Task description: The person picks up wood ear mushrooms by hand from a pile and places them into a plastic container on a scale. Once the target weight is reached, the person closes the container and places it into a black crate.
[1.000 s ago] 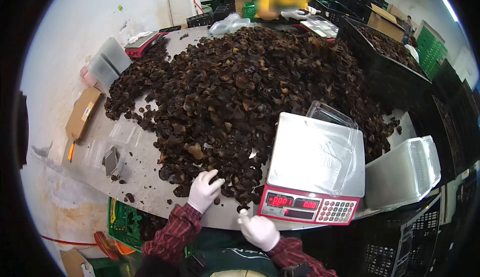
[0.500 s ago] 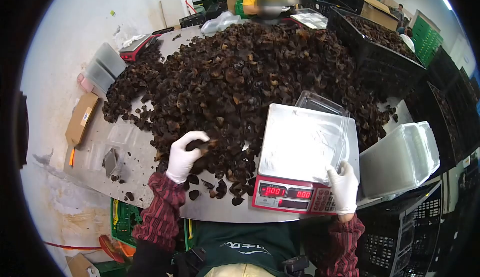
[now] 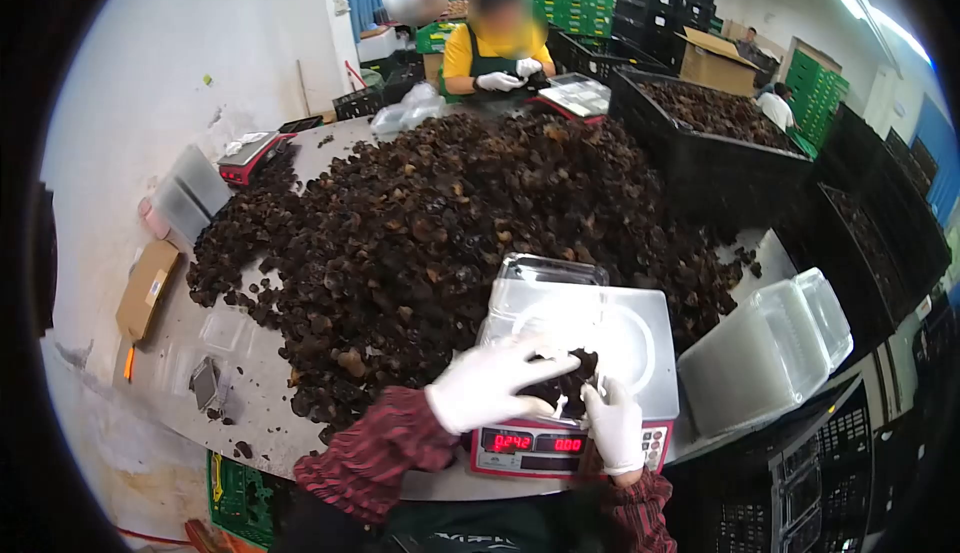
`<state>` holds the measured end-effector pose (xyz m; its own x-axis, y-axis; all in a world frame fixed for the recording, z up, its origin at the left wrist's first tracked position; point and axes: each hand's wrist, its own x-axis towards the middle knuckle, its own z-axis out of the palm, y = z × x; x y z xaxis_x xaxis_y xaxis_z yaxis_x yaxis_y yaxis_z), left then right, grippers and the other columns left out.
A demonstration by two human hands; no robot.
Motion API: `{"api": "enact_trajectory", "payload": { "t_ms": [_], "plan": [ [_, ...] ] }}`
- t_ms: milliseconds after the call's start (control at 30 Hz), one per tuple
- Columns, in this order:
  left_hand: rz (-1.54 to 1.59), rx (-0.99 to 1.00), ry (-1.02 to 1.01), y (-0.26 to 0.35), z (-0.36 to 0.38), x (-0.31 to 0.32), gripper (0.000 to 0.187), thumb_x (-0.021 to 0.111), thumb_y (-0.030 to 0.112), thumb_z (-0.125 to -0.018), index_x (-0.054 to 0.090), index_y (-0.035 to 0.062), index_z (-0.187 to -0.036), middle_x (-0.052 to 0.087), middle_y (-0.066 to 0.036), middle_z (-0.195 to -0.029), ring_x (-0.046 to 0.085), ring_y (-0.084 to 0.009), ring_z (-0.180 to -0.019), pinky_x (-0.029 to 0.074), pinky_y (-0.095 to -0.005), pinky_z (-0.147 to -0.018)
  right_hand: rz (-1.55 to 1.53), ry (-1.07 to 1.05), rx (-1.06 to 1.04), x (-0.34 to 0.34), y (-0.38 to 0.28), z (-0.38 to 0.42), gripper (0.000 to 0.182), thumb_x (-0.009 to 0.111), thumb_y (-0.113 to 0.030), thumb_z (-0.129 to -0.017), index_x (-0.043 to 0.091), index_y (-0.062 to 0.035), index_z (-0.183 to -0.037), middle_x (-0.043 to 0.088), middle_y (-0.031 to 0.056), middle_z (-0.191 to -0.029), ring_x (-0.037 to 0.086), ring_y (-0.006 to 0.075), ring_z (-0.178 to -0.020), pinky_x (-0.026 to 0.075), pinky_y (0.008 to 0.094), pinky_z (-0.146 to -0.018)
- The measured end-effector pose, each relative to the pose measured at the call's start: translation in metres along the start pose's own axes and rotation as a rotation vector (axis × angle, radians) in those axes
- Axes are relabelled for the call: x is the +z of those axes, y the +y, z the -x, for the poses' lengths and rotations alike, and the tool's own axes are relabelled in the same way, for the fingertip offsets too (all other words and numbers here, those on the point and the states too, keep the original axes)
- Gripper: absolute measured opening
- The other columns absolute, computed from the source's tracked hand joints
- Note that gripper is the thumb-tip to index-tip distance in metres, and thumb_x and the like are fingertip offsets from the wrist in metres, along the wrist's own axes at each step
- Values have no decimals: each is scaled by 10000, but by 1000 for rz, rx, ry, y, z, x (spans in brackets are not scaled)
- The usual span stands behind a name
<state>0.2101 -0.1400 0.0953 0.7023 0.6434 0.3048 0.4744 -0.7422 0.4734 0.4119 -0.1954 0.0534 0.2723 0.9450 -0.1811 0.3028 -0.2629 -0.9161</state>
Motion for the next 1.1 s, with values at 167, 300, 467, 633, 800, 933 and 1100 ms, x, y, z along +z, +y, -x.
{"api": "enact_trajectory", "payload": {
  "t_ms": [167, 300, 467, 633, 800, 933, 1100],
  "plan": [
    [-172, -336, 171, -73, 81, -22, 609, 699, 402, -758, 550, 189, -1309, 469, -184, -1357, 483, -359, -1198, 408, -452, -990, 39, 110, -160, -13, 25, 1, 302, 612, -174, -916, 609, 44, -1125, 580, 10, -653, 506, 53, -497, 395, 204, -457],
    [-546, -552, -59, -119, 165, 14, 685, 711, 530, -705, 531, 314, -1330, 406, -173, -1415, 377, -437, -1264, 246, -582, -1052, 75, 137, -164, -16, 19, 8, 309, 646, -206, -894, 613, 24, -1097, 601, 107, -667, 575, 118, -503, 449, 279, -518],
    [-500, -403, 104, -128, 189, 32, 445, 736, 300, -702, 635, 212, -1126, 582, -69, -988, 551, -255, -950, 391, -423, -827, 281, 258, -306, -7, 17, 3, 292, 657, -190, -870, 610, 14, -1073, 605, 173, -700, 613, 253, -595, 468, 354, -571],
    [-168, -422, 414, -155, 188, 30, 217, 695, 76, -691, 665, 70, -906, 595, -100, -776, 601, -279, -735, 471, -364, -657, 350, 277, -359, -6, 20, 3, 335, 673, -223, -862, 604, 15, -1087, 617, 181, -726, 622, 278, -636, 478, 361, -593],
    [139, -609, 595, -160, 156, 3, 159, 711, 42, -736, 653, -6, -875, 670, -98, -809, 642, -150, -747, 497, -266, -710, 277, 142, -209, -3, -3, 8, 382, 674, -259, -875, 590, 14, -1129, 636, 176, -756, 637, 256, -638, 488, 353, -599],
    [207, -393, 578, -90, 79, -32, 172, 709, 5, -738, 655, -5, -901, 644, -66, -800, 613, -134, -723, 483, -252, -682, 231, 109, -153, 0, 1, -2, 380, 673, -244, -873, 586, 1, -1150, 640, 160, -794, 636, 258, -649, 487, 353, -587],
    [264, -90, 398, -35, -2, -30, 198, 690, 1, -718, 659, 4, -914, 613, -92, -784, 607, -195, -701, 474, -280, -654, 744, 171, -911, -5, -19, -20, 347, 685, -156, -796, 604, -94, -1128, 608, 101, -730, 607, 287, -641, 492, 366, -588]
  ]
}}
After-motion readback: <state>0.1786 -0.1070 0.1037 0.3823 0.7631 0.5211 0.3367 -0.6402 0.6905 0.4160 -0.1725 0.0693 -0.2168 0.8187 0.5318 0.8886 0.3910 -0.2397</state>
